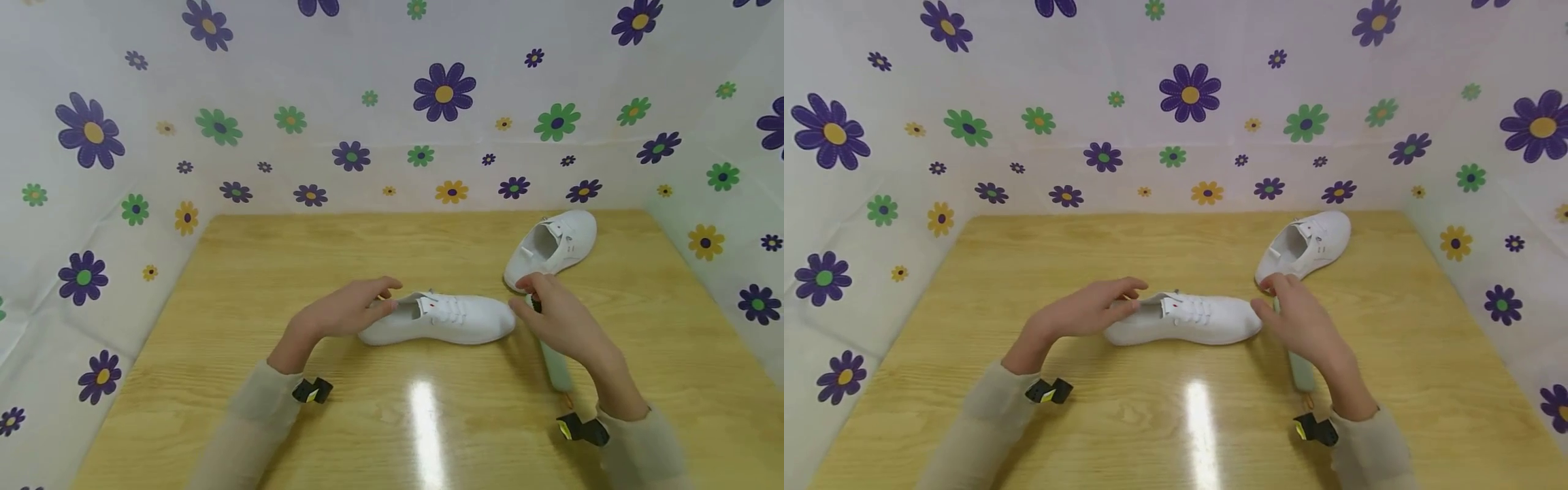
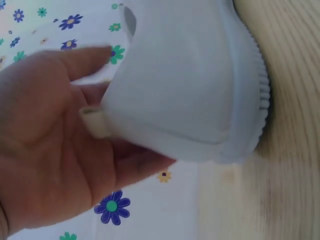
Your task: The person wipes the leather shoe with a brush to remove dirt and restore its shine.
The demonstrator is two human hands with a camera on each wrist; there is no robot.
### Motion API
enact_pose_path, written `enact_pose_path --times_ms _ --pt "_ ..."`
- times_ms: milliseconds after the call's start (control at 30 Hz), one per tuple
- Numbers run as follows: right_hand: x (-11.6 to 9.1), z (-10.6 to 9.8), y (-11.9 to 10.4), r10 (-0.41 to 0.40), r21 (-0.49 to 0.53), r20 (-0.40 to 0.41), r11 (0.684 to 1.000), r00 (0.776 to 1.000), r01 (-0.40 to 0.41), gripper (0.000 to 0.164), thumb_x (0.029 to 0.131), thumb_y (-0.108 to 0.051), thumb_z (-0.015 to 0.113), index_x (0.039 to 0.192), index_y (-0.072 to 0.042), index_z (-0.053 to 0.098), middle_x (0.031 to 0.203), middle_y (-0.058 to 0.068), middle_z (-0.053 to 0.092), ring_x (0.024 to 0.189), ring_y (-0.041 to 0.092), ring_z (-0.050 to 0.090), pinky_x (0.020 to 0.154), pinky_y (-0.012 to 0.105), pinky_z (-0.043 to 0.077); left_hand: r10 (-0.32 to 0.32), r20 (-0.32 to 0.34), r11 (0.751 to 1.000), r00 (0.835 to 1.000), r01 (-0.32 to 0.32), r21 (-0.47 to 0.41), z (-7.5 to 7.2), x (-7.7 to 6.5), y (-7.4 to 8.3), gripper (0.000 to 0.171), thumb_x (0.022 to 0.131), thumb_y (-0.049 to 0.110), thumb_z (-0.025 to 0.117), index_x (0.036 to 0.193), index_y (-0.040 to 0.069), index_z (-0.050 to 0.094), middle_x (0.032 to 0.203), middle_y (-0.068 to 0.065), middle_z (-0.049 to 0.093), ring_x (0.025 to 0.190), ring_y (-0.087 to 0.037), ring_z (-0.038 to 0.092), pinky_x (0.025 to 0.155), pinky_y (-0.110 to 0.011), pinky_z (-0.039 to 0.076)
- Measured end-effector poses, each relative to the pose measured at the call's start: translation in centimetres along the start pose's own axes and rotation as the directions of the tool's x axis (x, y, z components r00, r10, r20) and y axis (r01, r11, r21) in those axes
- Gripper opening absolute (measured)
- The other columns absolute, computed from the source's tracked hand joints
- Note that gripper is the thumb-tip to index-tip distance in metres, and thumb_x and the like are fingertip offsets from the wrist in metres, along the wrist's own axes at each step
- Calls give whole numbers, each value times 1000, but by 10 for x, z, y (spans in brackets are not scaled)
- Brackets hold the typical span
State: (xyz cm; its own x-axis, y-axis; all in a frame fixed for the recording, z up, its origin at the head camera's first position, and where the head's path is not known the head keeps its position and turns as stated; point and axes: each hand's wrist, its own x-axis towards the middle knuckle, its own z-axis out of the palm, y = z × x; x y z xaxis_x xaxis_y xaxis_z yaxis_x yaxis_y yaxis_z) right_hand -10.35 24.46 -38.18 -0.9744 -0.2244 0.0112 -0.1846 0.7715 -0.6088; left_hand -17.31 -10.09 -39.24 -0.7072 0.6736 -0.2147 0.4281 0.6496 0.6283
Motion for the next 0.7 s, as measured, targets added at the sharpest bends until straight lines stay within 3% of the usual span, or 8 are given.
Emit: enact_pose_path --times_ms 100,200,333,467,700 --pt "2 5 -3 3 7 -7 1000 1000 -3 39 103 -24 54 128 6 54 125 25 56 111 39 53 93 55 45 -11 -12 998 1000 12 66 2 7 0 40 105 21 47 141 3 51 132 -14 61 119 -27 59 99 -43 48" --pt "3 12 -6 0 10 -4 1000 1000 0 38 102 -22 55 128 6 54 125 25 57 114 40 54 96 55 44 -24 -2 993 1000 24 115 3 12 -1 30 105 18 47 126 4 63 113 -9 68 98 -21 63 85 -36 51" --pt "2 18 -8 -7 7 9 1000 1000 7 37 101 -22 56 127 5 55 124 24 58 116 40 55 96 55 45 -20 -3 988 1000 20 155 2 19 -1 25 105 14 46 97 5 67 78 -2 57 68 -14 47 63 -28 41" --pt "2 21 -9 4 5 7 1000 1000 -4 36 102 -22 55 127 4 55 125 24 57 119 41 54 97 56 45 -28 -36 985 999 34 172 3 18 0 28 105 10 44 85 3 63 68 0 45 62 -12 40 58 -26 35" --pt "3 30 -9 -10 25 16 1000 1000 9 37 102 -22 54 129 4 55 128 23 57 121 39 54 98 55 45 -87 -114 979 990 106 172 1 8 -1 27 104 8 45 82 5 59 69 -1 43 65 -14 42 60 -27 36"
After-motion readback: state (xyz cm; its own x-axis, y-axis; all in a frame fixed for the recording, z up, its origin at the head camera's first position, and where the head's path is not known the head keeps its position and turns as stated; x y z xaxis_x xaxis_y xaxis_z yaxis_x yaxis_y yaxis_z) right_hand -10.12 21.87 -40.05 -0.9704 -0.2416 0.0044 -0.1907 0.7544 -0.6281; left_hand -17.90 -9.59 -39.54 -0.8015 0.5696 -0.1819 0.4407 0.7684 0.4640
